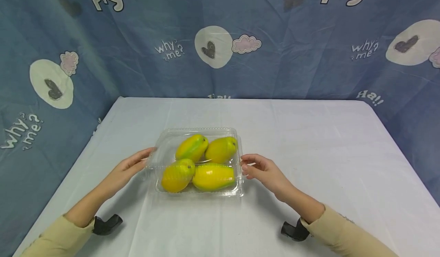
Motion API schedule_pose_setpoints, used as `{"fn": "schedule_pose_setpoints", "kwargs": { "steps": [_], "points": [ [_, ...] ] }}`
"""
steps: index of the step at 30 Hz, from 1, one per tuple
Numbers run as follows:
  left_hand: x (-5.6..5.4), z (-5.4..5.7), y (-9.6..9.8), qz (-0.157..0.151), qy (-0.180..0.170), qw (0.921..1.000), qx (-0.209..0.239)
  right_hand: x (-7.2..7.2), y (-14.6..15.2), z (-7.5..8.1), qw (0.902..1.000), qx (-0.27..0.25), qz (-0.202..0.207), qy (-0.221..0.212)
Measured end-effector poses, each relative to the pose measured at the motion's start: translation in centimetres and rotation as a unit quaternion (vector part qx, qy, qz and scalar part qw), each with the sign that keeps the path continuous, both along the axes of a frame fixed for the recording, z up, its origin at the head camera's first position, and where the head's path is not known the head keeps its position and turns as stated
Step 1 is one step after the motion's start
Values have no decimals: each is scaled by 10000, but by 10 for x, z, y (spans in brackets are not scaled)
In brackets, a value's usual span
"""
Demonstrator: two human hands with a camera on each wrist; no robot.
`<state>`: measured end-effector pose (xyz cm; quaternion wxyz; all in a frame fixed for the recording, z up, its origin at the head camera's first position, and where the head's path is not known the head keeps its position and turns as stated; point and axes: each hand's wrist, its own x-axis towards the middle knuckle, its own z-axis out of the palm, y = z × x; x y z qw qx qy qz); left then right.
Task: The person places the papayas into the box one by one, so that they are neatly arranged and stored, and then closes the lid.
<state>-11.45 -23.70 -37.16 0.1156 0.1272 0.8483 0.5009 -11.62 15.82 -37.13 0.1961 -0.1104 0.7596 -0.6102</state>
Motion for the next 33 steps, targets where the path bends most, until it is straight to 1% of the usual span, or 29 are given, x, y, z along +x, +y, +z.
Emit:
{"fn": "schedule_pose_setpoints", "kwargs": {
  "steps": [4,8,11,18,21,24,27,31,33],
  "points": [
    [3,-4,-1,27,46,9998,-215,5,-2,-5,10000,-33,34,-20],
    [6,-11,-1,-129,177,9994,-266,10,-4,-8,9999,82,48,-80],
    [10,-15,-1,-262,184,9990,-327,14,-5,-11,9998,145,115,-122],
    [15,-17,-1,-428,186,9986,-265,17,-6,-17,9993,213,294,-56],
    [16,-17,-2,-526,30,9984,-203,18,-6,-19,9990,302,295,-108],
    [17,-16,-1,-532,-280,9981,-102,19,-6,-21,9984,411,320,-201],
    [18,-16,0,-540,-575,9969,-56,21,-6,-23,9980,390,381,-309],
    [19,-14,3,-405,-1012,9940,-82,21,-6,-25,9980,116,395,-474],
    [19,-11,4,-264,-1210,9923,-55,21,-7,-25,9976,-40,354,-588]
  ]
}}
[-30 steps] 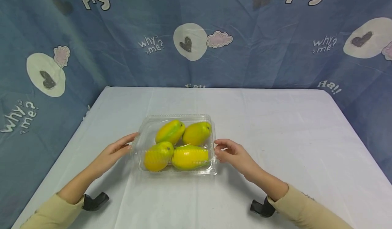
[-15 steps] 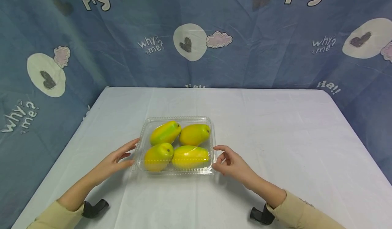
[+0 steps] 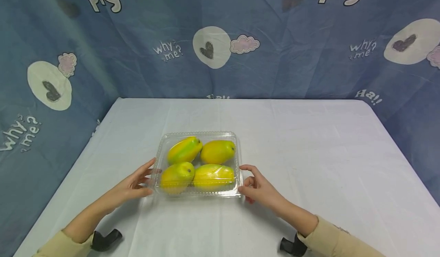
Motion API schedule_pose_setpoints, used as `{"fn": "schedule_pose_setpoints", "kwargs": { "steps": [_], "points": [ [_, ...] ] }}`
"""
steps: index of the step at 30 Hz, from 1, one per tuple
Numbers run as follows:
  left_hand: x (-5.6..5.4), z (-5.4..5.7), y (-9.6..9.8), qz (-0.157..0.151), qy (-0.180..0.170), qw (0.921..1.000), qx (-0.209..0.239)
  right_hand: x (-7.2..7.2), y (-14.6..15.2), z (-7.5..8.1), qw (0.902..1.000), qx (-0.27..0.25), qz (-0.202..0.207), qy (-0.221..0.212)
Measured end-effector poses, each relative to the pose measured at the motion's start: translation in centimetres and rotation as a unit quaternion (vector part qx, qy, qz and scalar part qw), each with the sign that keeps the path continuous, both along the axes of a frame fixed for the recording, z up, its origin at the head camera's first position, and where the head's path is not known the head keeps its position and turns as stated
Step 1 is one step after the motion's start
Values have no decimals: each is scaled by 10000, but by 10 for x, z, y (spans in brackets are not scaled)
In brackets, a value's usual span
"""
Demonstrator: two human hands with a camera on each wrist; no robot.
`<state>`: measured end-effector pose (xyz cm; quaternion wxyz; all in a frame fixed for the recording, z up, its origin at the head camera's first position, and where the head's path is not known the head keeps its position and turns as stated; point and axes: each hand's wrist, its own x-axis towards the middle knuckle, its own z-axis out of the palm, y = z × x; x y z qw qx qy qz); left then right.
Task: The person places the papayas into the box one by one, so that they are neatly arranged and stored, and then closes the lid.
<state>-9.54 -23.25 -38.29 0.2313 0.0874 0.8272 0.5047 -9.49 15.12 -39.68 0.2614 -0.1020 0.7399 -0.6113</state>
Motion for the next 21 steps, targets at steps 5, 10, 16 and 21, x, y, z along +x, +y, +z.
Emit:
{"fn": "schedule_pose_setpoints", "kwargs": {
  "steps": [5,10,16,21],
  "points": [
    [2,6,4,75,-461,9984,304,0,-2,0,9988,-206,-73,-446],
    [4,7,4,-149,-889,9949,450,0,-3,-1,9946,-550,285,-835],
    [6,3,2,-386,-1019,9900,891,-2,-7,-5,9852,-1077,597,-1192],
    [7,2,4,-371,-1051,9895,922,-2,-8,-5,9838,-1161,528,-1256]
  ]
}}
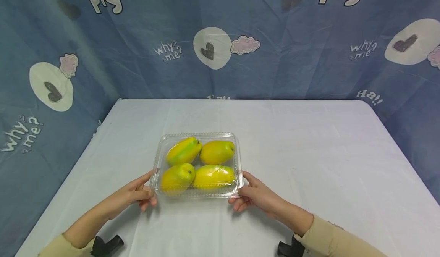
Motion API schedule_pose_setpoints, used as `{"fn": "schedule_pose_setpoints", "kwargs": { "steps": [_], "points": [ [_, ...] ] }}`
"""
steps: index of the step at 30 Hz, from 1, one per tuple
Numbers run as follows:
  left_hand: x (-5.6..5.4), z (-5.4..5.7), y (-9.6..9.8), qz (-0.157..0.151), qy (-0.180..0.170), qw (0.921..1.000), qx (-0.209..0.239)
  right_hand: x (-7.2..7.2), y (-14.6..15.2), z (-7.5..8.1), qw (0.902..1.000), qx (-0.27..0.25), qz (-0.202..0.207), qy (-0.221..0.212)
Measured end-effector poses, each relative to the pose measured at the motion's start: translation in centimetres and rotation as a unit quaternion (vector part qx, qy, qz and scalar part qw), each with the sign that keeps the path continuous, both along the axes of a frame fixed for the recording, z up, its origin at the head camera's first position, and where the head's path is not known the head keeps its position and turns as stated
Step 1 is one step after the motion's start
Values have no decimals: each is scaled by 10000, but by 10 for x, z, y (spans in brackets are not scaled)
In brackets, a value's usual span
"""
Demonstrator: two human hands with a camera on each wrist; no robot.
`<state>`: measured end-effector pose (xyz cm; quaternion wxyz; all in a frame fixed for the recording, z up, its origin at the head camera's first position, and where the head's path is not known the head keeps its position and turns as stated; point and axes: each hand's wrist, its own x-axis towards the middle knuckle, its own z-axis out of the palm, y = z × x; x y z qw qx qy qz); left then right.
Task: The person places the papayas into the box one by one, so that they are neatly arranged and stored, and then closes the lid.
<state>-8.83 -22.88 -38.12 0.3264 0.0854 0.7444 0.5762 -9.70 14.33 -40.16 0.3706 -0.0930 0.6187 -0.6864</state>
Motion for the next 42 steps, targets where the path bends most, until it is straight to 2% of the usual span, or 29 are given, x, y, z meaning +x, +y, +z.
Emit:
{"fn": "schedule_pose_setpoints", "kwargs": {
  "steps": [9,17,29,38,42],
  "points": [
    [0,4,6,135,59,9999,30,0,3,4,9999,-100,13,1],
    [0,1,9,270,110,9996,-57,1,2,5,10000,-7,-53,57],
    [-2,1,11,273,197,9994,-63,6,5,8,9998,-67,-80,173],
    [-3,-4,7,224,125,9996,-109,3,7,5,9998,82,-31,-172],
    [-4,-5,3,115,284,9994,-148,2,12,5,9993,353,-12,-119]
  ]
}}
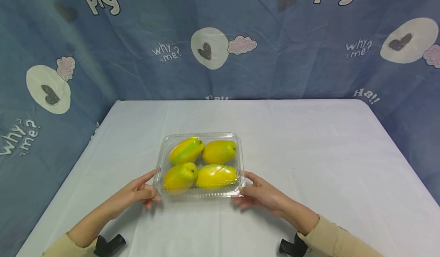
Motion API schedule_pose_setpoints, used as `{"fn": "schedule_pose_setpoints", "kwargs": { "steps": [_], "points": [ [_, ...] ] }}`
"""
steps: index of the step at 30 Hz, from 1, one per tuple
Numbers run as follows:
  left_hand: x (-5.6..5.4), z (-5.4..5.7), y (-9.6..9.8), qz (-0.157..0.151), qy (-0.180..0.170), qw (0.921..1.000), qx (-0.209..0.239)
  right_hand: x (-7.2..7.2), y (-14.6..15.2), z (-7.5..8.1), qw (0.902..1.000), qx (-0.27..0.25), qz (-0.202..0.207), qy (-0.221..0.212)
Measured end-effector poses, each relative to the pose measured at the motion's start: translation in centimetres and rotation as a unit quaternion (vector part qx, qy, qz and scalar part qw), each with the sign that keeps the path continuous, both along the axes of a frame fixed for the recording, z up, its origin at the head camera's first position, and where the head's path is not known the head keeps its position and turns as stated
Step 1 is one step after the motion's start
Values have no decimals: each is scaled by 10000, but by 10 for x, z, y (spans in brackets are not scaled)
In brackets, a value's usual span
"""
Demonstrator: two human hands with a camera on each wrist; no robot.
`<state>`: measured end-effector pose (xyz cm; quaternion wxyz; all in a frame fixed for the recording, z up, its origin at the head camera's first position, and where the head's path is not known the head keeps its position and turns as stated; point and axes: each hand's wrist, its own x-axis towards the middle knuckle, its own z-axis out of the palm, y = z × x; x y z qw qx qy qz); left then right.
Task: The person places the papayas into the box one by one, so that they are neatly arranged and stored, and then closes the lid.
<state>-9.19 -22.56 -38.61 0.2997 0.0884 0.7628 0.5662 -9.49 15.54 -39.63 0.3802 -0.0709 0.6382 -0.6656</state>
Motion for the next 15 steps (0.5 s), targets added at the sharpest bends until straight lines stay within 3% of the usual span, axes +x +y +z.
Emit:
{"fn": "schedule_pose_setpoints", "kwargs": {
  "steps": [4,7,9,12,15],
  "points": [
    [-2,1,-8,117,262,9989,-360,-6,9,4,9958,770,116,483],
    [-3,3,-14,379,430,9960,-691,-11,19,11,9830,1450,-37,1128],
    [-4,7,-18,623,587,9922,-901,-15,28,17,9684,1826,-239,1684],
    [-6,12,-23,944,1153,9805,-1284,-20,41,30,9417,2205,-507,2490],
    [-12,17,-26,1071,2056,9535,-1926,-26,54,42,9069,2565,-641,3280]
  ]
}}
